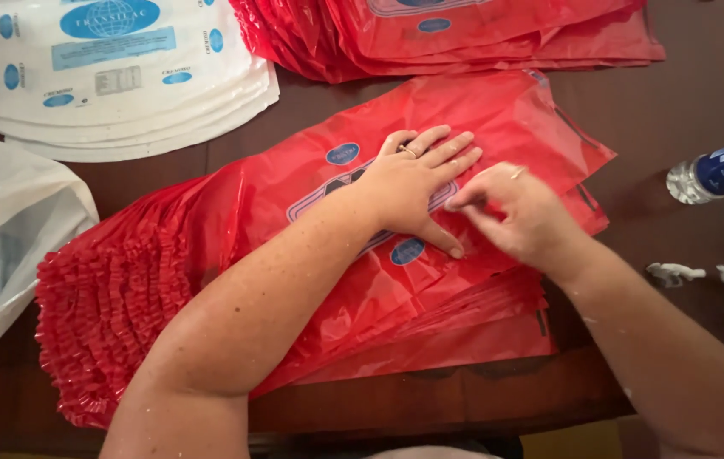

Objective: A person is cleaning red plastic packaging bags one by one using a cotton ball and a cleaning solution.

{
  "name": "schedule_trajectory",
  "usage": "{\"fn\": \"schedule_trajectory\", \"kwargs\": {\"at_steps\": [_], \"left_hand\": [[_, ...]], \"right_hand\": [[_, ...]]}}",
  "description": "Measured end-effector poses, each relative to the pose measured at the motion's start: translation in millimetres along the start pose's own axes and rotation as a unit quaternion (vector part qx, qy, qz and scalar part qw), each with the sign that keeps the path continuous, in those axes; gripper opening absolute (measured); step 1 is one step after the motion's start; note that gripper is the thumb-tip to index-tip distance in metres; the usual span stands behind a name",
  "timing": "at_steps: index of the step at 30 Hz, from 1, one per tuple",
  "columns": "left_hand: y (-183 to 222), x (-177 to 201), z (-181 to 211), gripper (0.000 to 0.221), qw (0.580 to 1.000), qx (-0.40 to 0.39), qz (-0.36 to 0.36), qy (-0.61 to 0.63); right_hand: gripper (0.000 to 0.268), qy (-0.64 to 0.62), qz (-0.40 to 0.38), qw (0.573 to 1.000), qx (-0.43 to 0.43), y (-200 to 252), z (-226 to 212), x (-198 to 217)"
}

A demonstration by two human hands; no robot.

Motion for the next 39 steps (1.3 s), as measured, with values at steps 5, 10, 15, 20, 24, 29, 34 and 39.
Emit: {"fn": "schedule_trajectory", "kwargs": {"at_steps": [5,10,15,20,24,29,34,39], "left_hand": [[0,-3,-2,0.133,1.000,-0.004,0.002,0.006],[0,-5,-2,0.133,1.000,-0.007,0.022,-0.001],[1,-1,0,0.134,1.000,-0.001,0.018,-0.009],[0,-2,1,0.134,1.000,-0.002,0.013,-0.013],[1,-4,1,0.135,1.000,-0.006,0.027,-0.013],[-4,-9,-2,0.137,0.997,-0.032,0.071,-0.010],[-5,-6,-4,0.141,0.997,-0.025,0.076,-0.006],[-12,-4,-19,0.115,0.988,-0.019,0.090,0.120]], "right_hand": [[0.018,0.143,-0.034,0.987,0.068,11,10,-24],[0.040,0.279,0.001,0.951,0.131,16,40,-7],[0.017,0.101,-0.014,0.994,0.039,5,7,3],[0.017,0.219,-0.007,0.973,0.071,10,29,-30],[0.035,0.338,0.053,0.936,0.078,8,57,0],[0.014,0.069,0.132,0.985,-0.086,15,-12,73],[0.012,-0.035,0.171,0.977,-0.122,17,-14,83],[0.013,-0.082,0.112,0.976,-0.170,17,6,83]]}}
Point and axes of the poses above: each hand's wrist, its own y-axis away from the middle knuckle, its own x-axis out of the back of the hand, z = x × y, the point moved 6 cm from there along -y, towards the middle knuckle, and after that the axes turned 11 degrees about -x, right-handed, at the moved point
